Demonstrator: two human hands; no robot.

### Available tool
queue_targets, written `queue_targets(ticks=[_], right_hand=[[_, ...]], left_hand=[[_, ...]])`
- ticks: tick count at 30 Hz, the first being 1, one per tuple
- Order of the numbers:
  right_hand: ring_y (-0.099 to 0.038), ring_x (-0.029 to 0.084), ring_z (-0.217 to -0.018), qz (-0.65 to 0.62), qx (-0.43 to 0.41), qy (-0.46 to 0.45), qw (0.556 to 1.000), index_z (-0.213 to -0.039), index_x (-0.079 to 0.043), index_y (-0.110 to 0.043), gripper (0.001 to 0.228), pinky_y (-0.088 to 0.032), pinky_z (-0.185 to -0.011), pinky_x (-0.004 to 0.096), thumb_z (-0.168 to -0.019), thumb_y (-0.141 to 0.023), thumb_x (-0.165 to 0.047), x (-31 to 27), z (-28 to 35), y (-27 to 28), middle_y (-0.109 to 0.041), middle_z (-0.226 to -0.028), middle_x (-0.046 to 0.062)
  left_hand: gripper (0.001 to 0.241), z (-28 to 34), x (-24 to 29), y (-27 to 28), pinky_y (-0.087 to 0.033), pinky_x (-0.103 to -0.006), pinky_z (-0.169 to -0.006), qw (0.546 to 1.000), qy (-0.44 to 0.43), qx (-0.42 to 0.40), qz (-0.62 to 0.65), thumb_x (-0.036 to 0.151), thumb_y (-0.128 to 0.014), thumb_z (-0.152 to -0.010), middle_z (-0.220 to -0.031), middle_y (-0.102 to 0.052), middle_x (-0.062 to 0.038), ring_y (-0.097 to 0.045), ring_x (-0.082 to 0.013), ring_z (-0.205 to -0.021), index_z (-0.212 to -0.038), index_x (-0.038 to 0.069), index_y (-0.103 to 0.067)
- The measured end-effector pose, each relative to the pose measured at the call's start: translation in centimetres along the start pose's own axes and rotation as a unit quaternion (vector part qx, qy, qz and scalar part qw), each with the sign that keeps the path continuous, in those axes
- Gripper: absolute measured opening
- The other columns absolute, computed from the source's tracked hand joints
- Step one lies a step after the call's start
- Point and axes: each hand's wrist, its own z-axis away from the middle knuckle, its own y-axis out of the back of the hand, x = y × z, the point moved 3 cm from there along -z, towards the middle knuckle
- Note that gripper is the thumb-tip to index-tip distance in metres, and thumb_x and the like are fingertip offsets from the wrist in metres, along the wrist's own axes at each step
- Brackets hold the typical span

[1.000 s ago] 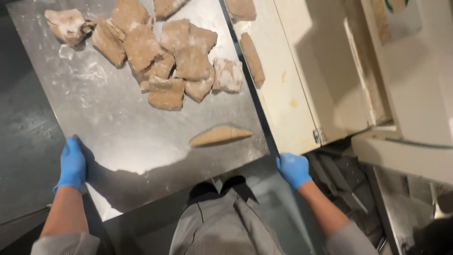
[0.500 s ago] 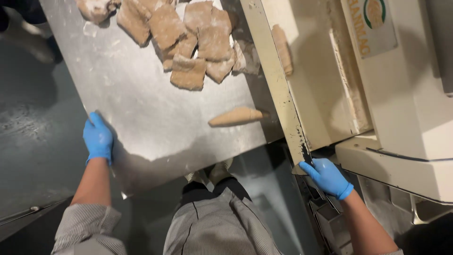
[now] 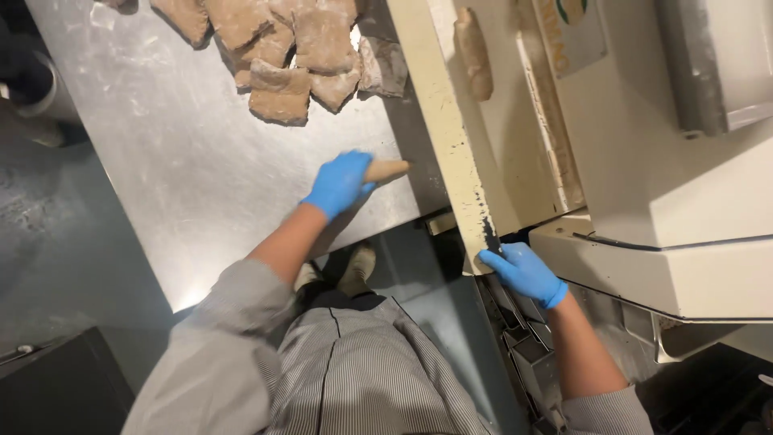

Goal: Shaping portions of bread dough, coating them in seeds, and arranging them on baking trays.

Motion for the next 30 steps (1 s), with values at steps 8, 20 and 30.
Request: queue_targets(ticks=[8, 20, 30], right_hand=[[-0.059, 0.037, -0.064, 0.115, 0.003, -0.024, 0.993, -0.078, 0.003, -0.068, 0.05, -0.047, -0.062, 0.045, -0.097, -0.064, -0.042, 0.3, -0.1, -3.7, -0.064, -0.07, 0.023], [-0.07, 0.039, -0.072, 0.211, 0.094, 0.011, 0.973, -0.087, -0.013, -0.076, 0.041, -0.055, -0.063, 0.05, -0.095, -0.055, -0.047, -5.1, -0.4, -9.0, -0.072, -0.081, 0.017], [-0.072, 0.036, -0.078, 0.083, 0.25, 0.108, 0.959, -0.089, -0.018, -0.076, 0.03, -0.057, -0.068, 0.047, -0.083, -0.055, -0.038, -2.5, 4.2, -9.0, -0.074, -0.084, 0.011]], left_hand=[[0.061, 13.9, -3.5, 0.3, -0.054, -0.0488, -0.095, 0.523, 0.153, -0.098, 0.833, 0.044, -0.056, -0.105, -0.125, -0.061, -0.017, -0.061, -0.0299, -0.108, -0.148, 0.002, -0.049], [0.062, 17.8, 11.6, 8.8, -0.055, -0.0349, -0.075, 0.473, 0.037, -0.274, 0.837, 0.045, -0.034, -0.118, -0.118, -0.065, -0.015, -0.063, -0.0234, -0.09, -0.163, 0.004, -0.041], [0.065, 18.9, 24.8, 2.5, -0.051, -0.0337, -0.073, 0.566, 0.134, -0.272, 0.767, 0.055, -0.034, -0.11, -0.109, -0.065, -0.006, -0.061, -0.0191, -0.086, -0.157, 0.012, -0.043]])
